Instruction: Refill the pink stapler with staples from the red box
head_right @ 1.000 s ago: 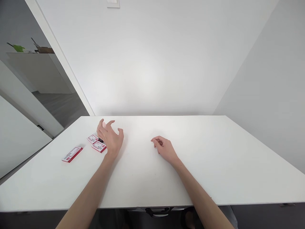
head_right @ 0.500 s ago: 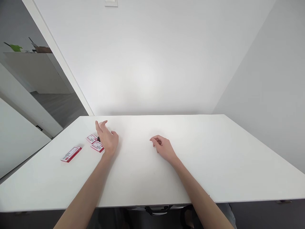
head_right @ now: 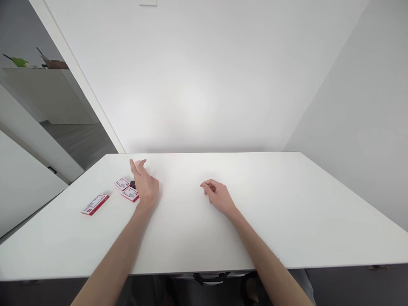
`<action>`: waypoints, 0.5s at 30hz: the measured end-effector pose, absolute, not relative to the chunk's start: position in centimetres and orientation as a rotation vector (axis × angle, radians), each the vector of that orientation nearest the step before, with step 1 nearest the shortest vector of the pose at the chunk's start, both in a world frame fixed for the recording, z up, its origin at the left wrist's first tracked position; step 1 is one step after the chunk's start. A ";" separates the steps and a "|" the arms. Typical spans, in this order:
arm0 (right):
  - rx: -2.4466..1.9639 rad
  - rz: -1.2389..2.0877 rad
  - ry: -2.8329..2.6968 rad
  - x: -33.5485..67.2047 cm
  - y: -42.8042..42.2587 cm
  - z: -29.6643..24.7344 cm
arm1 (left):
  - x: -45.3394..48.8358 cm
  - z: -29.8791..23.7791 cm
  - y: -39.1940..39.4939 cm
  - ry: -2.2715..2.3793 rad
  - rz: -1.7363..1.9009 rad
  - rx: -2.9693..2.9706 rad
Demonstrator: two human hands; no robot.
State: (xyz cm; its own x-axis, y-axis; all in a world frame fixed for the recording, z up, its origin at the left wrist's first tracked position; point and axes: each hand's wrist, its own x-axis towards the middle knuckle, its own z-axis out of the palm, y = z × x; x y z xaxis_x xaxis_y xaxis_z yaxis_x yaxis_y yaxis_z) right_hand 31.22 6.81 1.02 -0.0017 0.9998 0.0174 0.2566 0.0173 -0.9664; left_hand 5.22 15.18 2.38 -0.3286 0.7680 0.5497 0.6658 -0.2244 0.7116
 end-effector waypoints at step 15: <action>-1.354 1.042 -1.406 31.3 7.1 0.6 | 9.8 2.3 13.7 1.124 1.547 2.174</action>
